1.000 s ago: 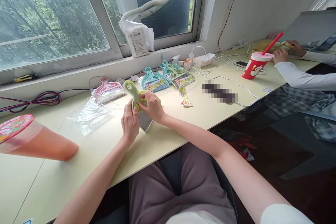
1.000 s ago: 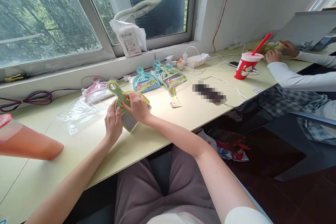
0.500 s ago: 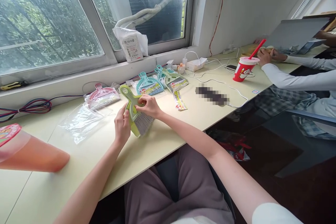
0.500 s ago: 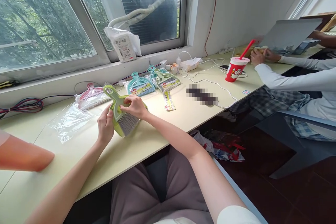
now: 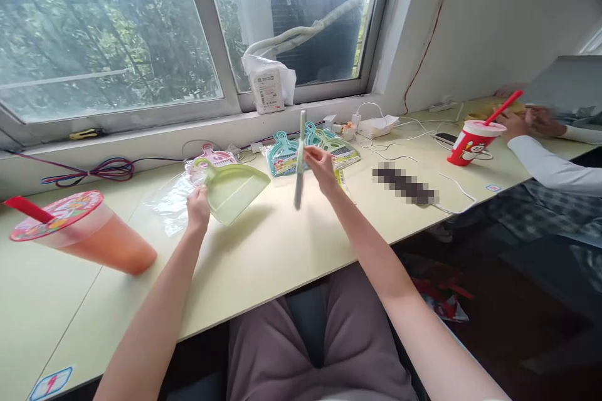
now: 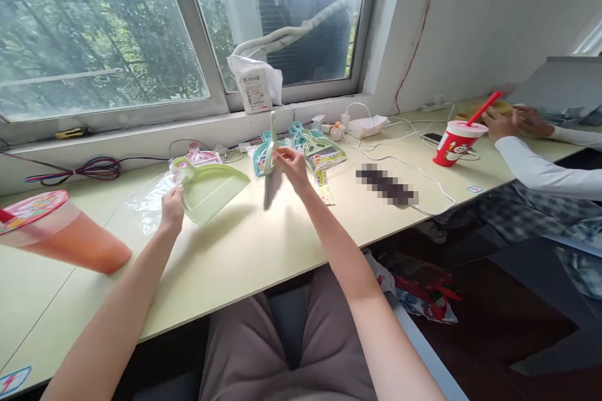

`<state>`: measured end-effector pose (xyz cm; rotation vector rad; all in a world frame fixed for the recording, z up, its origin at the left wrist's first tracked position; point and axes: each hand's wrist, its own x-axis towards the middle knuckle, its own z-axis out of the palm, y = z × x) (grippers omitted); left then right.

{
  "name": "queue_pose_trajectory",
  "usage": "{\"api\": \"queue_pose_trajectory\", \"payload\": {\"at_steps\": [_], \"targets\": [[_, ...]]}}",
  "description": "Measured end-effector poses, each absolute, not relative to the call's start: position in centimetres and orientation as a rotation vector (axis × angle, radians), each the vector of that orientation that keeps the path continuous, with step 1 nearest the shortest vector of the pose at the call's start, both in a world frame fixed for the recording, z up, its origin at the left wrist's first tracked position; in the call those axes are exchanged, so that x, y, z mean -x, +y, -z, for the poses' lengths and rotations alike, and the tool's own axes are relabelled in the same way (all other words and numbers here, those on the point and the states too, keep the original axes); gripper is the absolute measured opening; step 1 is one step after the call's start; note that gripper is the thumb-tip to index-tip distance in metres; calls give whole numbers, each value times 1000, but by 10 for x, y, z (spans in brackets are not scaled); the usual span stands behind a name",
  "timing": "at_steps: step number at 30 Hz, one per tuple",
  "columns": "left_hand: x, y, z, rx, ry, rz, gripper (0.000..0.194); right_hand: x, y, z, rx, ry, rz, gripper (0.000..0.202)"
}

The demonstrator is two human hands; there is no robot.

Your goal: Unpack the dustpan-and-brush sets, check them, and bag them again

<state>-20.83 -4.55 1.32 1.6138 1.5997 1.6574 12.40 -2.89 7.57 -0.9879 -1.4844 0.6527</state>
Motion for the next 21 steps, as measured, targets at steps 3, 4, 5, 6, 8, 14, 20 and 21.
{"api": "queue_pose_trajectory", "payload": {"at_steps": [3, 4, 5, 6, 8, 14, 20, 21], "targets": [[214, -45, -15, -1495, 1642, -1424, 46, -149, -17, -74, 1439, -1524, -431, 32], [212, -46, -15, -1534, 1657, -1312, 45, -153, -15, -72, 1580, -1591, -377, 29], [208, -48, -15, -1601, 1678, -1202, 44, -155, -15, -68, 1711, -1672, -326, 26], [206, -50, -15, -1681, 1709, -1103, 42, -154, -15, -64, 1827, -1759, -282, 24], [203, -53, -14, -1837, 1790, -963, 37, -149, -17, -58, 2007, -1917, -201, 24], [212, -56, -12, -2016, 2030, -851, 27, -133, -26, -55, 2091, -2239, -155, 32], [214, -55, -5, -2038, 2062, -767, 38, -127, -34, -59, 2014, -2348, -158, 36], [213, -55, -5, -2042, 2074, -762, 38, -126, -34, -58, 2016, -2339, -139, 34]]}}
